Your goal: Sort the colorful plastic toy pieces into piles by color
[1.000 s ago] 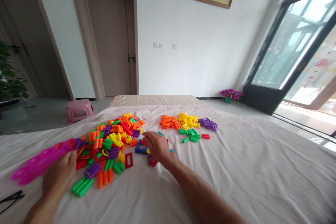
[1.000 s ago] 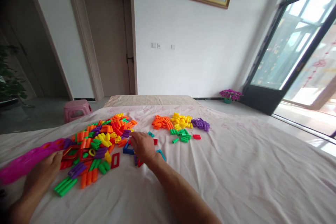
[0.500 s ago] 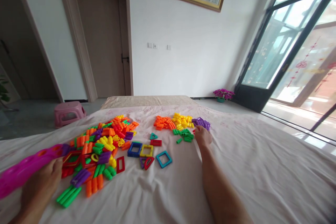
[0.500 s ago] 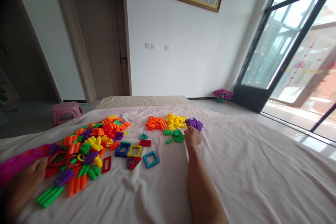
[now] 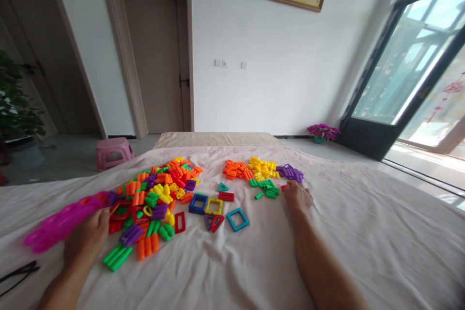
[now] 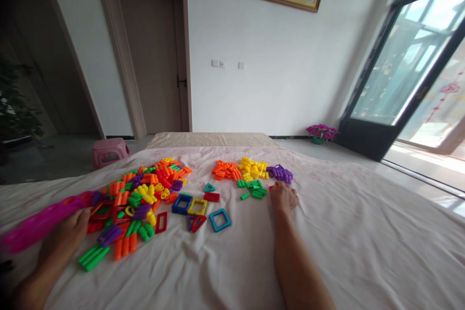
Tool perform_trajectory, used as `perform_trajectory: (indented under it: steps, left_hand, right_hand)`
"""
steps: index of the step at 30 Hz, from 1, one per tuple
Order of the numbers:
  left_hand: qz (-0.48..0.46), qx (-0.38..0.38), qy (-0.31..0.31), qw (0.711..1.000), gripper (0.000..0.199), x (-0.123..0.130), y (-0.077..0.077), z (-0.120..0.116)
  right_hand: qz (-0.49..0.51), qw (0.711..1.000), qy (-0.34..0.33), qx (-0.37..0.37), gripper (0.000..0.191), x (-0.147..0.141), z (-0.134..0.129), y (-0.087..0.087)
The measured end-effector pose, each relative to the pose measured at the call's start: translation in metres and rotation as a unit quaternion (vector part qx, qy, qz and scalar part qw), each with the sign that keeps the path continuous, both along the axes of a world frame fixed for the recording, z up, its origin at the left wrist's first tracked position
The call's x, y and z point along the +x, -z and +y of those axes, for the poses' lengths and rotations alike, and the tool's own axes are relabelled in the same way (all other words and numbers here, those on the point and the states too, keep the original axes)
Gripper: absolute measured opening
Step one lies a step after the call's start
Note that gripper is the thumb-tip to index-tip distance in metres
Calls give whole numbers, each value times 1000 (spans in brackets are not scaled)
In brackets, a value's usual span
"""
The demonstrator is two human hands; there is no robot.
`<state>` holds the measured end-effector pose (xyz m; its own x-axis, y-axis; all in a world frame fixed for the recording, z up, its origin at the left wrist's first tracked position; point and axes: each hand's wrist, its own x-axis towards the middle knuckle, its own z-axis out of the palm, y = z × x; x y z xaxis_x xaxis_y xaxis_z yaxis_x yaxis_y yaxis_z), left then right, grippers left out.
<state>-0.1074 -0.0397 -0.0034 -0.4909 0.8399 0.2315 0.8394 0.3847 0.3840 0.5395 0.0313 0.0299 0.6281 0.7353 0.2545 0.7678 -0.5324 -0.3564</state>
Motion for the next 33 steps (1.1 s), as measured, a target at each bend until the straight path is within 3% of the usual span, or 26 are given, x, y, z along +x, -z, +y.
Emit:
perform_trajectory:
  steps: [5, 8, 10, 13, 16, 18, 21, 25, 29, 33]
  left_hand:
    - [-20, -11, -4, 1000, 61, 17, -19, -9]
    - [-11, -6, 0, 1000, 60, 20, -22, -11]
    - [-10, -4, -4, 1000, 59, 20, -22, -10]
    - [-16, 2, -16, 1000, 57, 19, -20, -8]
    - [-16, -1, -17, 1000, 56, 19, -19, -8]
    - [-14, -6, -17, 1000, 56, 19, -20, -8]
    - [-14, -9, -12, 1000, 57, 19, -20, -9]
    - [-15, -17, -12, 1000, 60, 17, -20, -9]
    - [-23, -21, -11, 999, 57, 15, -19, -8]
    - [-28, -4, 3, 1000, 58, 11, -14, -6]
  right_hand:
    - [-11, 998, 55, 39, 41, 2, -6, -3]
    - [-51, 988, 6, 143, 38, -24, -5, -10]
    - [-69, 969, -115, 207, 35, -57, -5, -15]
    - [-43, 899, -367, 237, 29, -128, -15, -25]
    - [5, 811, -553, 194, 28, -208, -43, -36]
    - [-7, 758, -637, 140, 34, -256, -64, -42]
    - [-58, 734, -669, 101, 33, -308, -83, -43]
    - [-120, 722, -679, 58, 23, -341, -77, -33]
    - [-62, 736, -672, 59, 26, -338, -66, -25]
    - [63, 767, -625, 129, 37, -302, -50, -29]
